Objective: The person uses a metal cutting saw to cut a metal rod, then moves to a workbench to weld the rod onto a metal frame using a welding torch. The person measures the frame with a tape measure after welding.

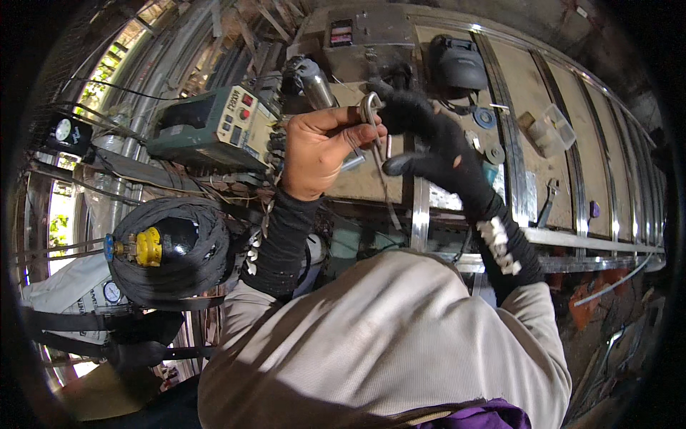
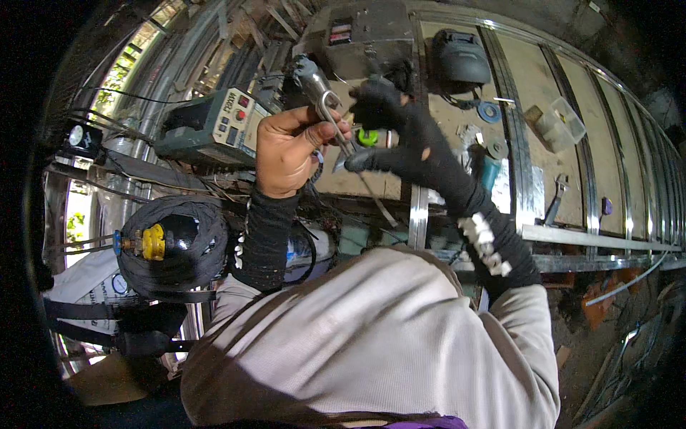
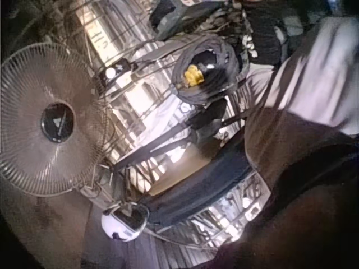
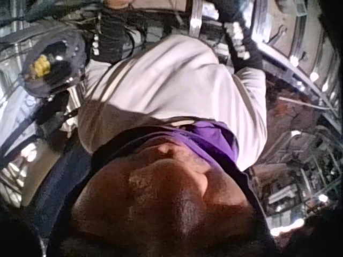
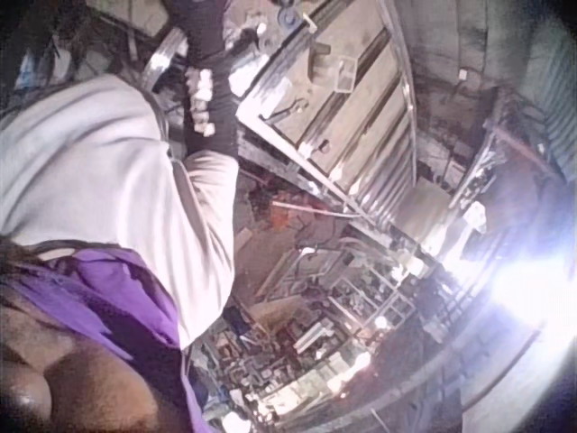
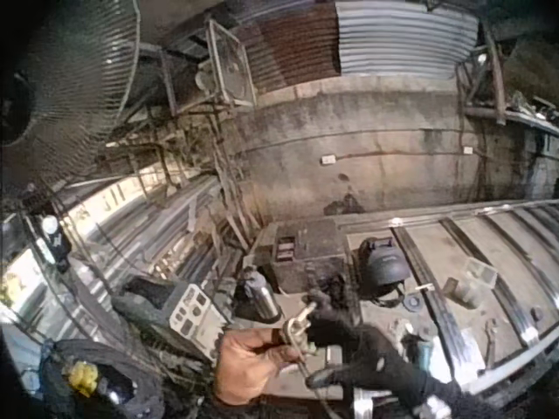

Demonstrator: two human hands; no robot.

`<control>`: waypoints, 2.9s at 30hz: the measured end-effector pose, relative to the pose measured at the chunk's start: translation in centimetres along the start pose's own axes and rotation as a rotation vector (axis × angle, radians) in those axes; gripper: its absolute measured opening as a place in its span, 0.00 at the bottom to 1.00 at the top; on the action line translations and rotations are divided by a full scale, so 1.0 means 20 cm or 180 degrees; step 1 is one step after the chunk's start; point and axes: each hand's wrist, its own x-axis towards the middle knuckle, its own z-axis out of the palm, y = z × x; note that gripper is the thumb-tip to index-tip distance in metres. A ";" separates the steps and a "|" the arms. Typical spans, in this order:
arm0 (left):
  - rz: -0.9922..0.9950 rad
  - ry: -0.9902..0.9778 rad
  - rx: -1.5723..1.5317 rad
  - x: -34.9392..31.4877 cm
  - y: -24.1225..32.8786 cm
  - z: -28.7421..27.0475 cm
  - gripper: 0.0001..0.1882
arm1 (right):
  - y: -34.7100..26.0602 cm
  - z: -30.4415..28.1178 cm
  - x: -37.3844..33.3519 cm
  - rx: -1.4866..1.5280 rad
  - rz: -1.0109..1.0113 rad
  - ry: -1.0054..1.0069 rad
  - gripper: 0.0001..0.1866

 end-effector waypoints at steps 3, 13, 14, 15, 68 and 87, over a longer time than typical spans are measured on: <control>0.0308 0.0092 -0.0121 0.04 0.01 -0.02 0.09 | -0.02 0.17 -0.09 0.0820 0.1287 0.0040 0.32; 0.0532 0.0754 -0.0763 -0.14 -0.21 -0.17 0.11 | -0.05 0.32 0.00 -0.1461 -0.0328 0.0581 0.12; 0.0456 0.0805 -0.0736 -0.18 -0.27 -0.19 0.10 | 0.00 0.33 -0.01 -0.1393 -0.0289 0.0437 0.12; 0.0464 0.0840 -0.0758 -0.22 -0.35 -0.21 0.10 | 0.07 0.34 -0.04 -0.1325 -0.0244 0.0289 0.12; -0.0942 0.0032 0.1893 -0.52 -1.75 -0.76 0.19 | 1.43 0.37 -0.73 -0.2514 0.0806 -0.1493 0.22; -0.0665 -0.0090 0.2120 -0.52 -1.78 -0.77 0.18 | 1.44 0.34 -0.70 -0.2375 0.1514 -0.1852 0.17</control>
